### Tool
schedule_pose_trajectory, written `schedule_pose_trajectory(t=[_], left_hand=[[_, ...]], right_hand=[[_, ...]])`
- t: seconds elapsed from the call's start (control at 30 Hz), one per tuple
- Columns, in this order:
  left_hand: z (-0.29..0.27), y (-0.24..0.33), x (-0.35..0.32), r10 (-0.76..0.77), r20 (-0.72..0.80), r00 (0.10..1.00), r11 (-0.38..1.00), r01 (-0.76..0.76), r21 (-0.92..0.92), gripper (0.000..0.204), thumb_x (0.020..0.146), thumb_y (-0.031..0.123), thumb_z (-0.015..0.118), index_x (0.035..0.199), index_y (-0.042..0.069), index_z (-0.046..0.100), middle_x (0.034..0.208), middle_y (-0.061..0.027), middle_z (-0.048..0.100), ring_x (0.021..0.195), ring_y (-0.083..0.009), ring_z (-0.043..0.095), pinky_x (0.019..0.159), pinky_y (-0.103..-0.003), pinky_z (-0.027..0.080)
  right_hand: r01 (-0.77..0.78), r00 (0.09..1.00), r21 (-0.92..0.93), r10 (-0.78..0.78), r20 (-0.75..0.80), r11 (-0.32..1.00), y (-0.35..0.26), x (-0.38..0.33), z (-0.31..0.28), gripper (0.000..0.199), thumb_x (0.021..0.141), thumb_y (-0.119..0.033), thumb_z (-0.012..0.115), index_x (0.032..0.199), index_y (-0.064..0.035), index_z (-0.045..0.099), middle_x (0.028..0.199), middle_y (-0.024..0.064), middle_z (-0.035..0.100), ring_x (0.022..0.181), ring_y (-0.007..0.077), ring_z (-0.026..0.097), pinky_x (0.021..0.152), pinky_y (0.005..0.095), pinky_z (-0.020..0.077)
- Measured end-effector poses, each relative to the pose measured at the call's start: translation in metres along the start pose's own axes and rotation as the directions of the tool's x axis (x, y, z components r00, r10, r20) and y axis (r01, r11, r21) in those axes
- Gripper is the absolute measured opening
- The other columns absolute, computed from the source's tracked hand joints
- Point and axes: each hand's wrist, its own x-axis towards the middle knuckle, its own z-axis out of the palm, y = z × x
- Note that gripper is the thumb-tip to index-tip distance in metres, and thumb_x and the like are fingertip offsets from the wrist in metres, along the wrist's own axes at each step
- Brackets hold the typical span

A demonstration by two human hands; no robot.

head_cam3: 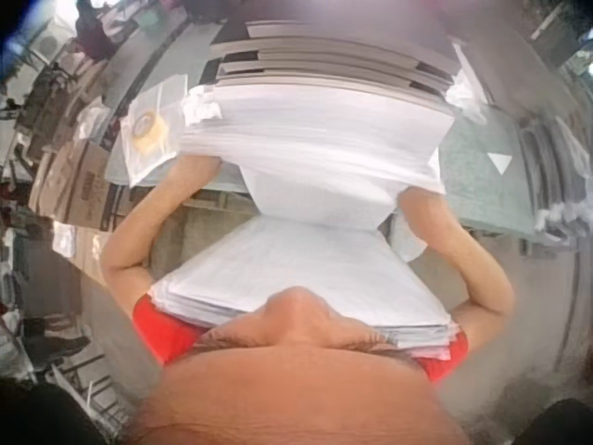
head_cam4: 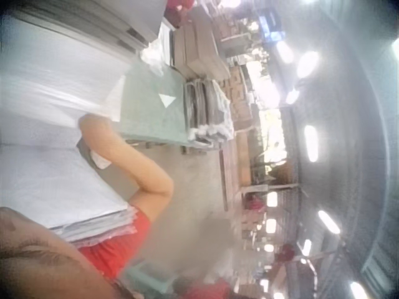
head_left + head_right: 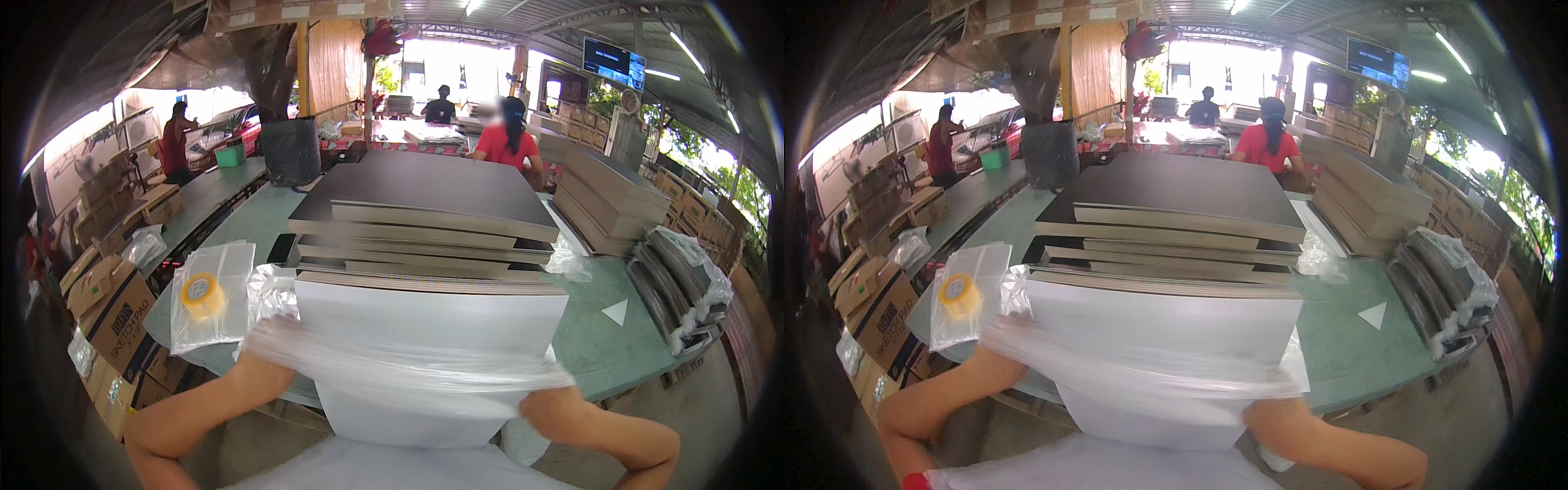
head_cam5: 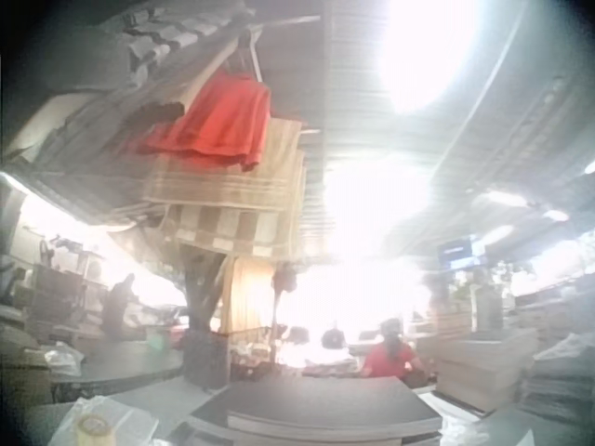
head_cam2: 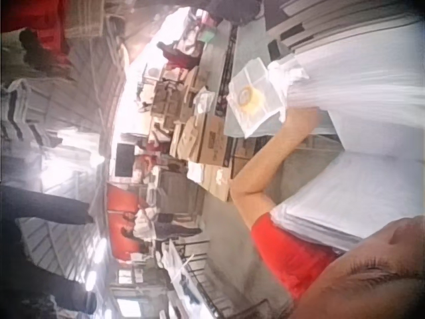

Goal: The person repeatedly wraps large rectangular panels in clear plastic film. They pick up a panel, slide it into a plastic bag, and place it on a stack. This process is repeated multiple times throughout the clip.

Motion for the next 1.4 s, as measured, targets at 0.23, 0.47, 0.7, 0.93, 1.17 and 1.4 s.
schedule_pose_trajectory(t=[0.23, 0.47, 0.7, 0.93, 1.17, 1.4], left_hand=[[0.04, -0.021, -0.065, -0.007, 0.186, 0.983, 0.985, 0.039, -0.169, 0.02, 0.075, 0.015, 0.046, 0.087, 0.002, 0.055, 0.089, -0.0175, 0.055, 0.085, -0.031, 0.051, 0.076, -0.041, 0.039], [-0.069, 0.018, -0.041, 0.292, -0.145, 0.945, 0.338, -0.244, -0.909, 0.02, 0.07, 0.016, 0.062, 0.069, -0.002, 0.053, 0.063, -0.0122, 0.056, 0.055, -0.0204, 0.053, 0.05, -0.03, 0.04], [0.017, -0.064, -0.033, -0.551, -0.589, 0.591, 0.835, 0.406, -0.372, 0.04, 0.062, -0.007, 0.053, 0.1, 0.004, 0.048, 0.083, -0.0114, 0.049, 0.064, -0.0203, 0.051, 0.058, -0.029, 0.043], [-0.008, -0.004, 0.009, -0.348, -0.415, 0.841, 0.89, 0.157, -0.428, 0.066, 0.056, -0.011, 0.055, 0.116, 0.014, 0.046, 0.092, -0.0073, 0.049, 0.071, -0.0214, 0.052, 0.061, -0.028, 0.045], [-0.018, -0.038, -0.017, -0.296, -0.124, 0.947, 0.262, -0.044, -0.964, 0.036, 0.054, -0.011, 0.06, 0.088, 0.001, 0.062, 0.082, -0.0075, 0.057, 0.063, -0.0133, 0.054, 0.052, -0.022, 0.044], [0.166, -0.008, -0.116, -0.061, 0.732, 0.678, -0.728, 0.471, -0.497, 0.035, 0.062, -0.003, 0.057, 0.097, 0.003, 0.054, 0.077, -0.0066, 0.058, 0.06, -0.0158, 0.055, 0.045, -0.025, 0.041]], right_hand=[[0.237, 0.918, 0.574, 0.012, -0.396, 0.784, -0.008, -0.029, -0.013, 0.019, 0.065, -0.02, 0.063, 0.074, -0.0039, 0.057, 0.071, 0.0078, 0.056, 0.064, 0.0214, 0.055, 0.057, 0.0314, 0.0445], [-0.065, -0.107, 0.766, 0.759, -0.643, 0.64, 0.089, -0.016, 0.019, 0.014, 0.071, -0.01, 0.058, 0.082, -0.0027, 0.053, 0.07, 0.0021, 0.052, 0.061, 0.0107, 0.047, 0.055, 0.0249, 0.0383], [0.231, 0.362, 0.61, 0.515, -0.777, 0.758, 0.03, 0.027, 0.017, 0.041, 0.054, -0.002, 0.048, 0.094, -0.0008, 0.054, 0.084, 0.0088, 0.057, 0.068, 0.0159, 0.053, 0.056, 0.0244, 0.0395], [-0.074, 0.265, 0.442, 0.445, -0.855, 0.894, 0.067, 0.016, 0.036, 0.052, 0.055, 0.002, 0.049, 0.107, -0.0032, 0.052, 0.094, 0.0142, 0.049, 0.082, 0.0199, 0.048, 0.065, 0.0237, 0.0383], [0.517, 0.514, 0.807, 0.65, -0.56, 0.286, 0.09, -0.044, 0.071, 0.039, 0.056, -0.007, 0.067, 0.093, -0.0011, 0.056, 0.074, 0.0098, 0.055, 0.064, 0.0186, 0.053, 0.054, 0.0274, 0.0418], [0.232, 0.927, 0.853, 0.372, -0.048, -0.467, 0.075, 0.015, 0.236, 0.049, 0.051, -0.007, 0.071, 0.096, -0.0006, 0.053, 0.091, 0.0109, 0.057, 0.082, 0.0225, 0.054, 0.065, 0.0326, 0.046]])
